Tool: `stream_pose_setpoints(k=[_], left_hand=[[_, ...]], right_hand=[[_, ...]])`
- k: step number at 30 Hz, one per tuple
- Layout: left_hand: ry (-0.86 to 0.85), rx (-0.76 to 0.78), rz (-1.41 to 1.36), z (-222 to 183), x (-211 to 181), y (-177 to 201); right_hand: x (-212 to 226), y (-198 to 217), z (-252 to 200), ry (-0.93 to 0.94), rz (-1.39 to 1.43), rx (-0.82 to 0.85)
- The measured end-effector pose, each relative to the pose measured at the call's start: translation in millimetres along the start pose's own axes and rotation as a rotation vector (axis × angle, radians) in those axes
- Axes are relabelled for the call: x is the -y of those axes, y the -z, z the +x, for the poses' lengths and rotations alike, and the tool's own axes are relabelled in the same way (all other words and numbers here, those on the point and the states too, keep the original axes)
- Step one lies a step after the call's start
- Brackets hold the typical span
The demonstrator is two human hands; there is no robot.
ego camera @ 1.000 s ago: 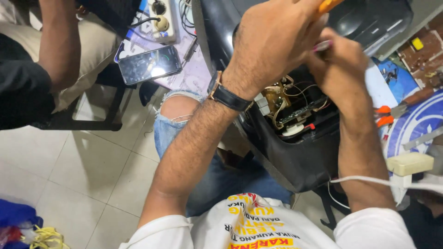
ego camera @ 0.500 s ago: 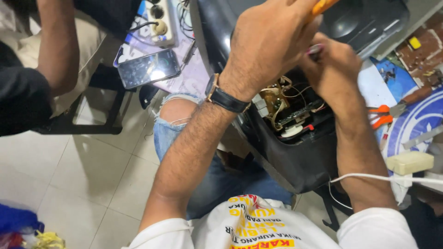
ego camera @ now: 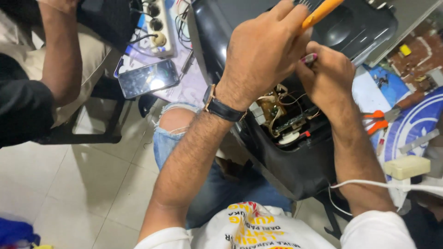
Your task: Cleaning the internal components and circuit boards of an electronic device using brushes to remove dust.
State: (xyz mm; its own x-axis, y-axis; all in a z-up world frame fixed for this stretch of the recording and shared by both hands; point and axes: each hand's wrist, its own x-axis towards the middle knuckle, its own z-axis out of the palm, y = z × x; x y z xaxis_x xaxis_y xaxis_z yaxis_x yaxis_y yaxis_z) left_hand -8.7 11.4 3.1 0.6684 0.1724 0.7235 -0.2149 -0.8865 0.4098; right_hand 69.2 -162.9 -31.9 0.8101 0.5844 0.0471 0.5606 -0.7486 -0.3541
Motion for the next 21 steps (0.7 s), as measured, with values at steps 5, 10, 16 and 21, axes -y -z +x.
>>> stream_pose_setpoints(k=[5,10,16,21], left_hand=[[0.021,0.027,-0.019,1,-1,1],[0.021,0.044,0.029,2,-3,-4],[0.106,0.119,0.082,0,-9,-11],[0.137,0.205,0.023,-4,-11,-22]], right_hand=[[-17,19,-12,0.34,0.255,-0.366],[-27,32,-12,0.171,0.424,-0.498],[-42,23,-15,-0.007,0.738,-0.342],[-50,19,-25,-0.022,0.686,-0.325]])
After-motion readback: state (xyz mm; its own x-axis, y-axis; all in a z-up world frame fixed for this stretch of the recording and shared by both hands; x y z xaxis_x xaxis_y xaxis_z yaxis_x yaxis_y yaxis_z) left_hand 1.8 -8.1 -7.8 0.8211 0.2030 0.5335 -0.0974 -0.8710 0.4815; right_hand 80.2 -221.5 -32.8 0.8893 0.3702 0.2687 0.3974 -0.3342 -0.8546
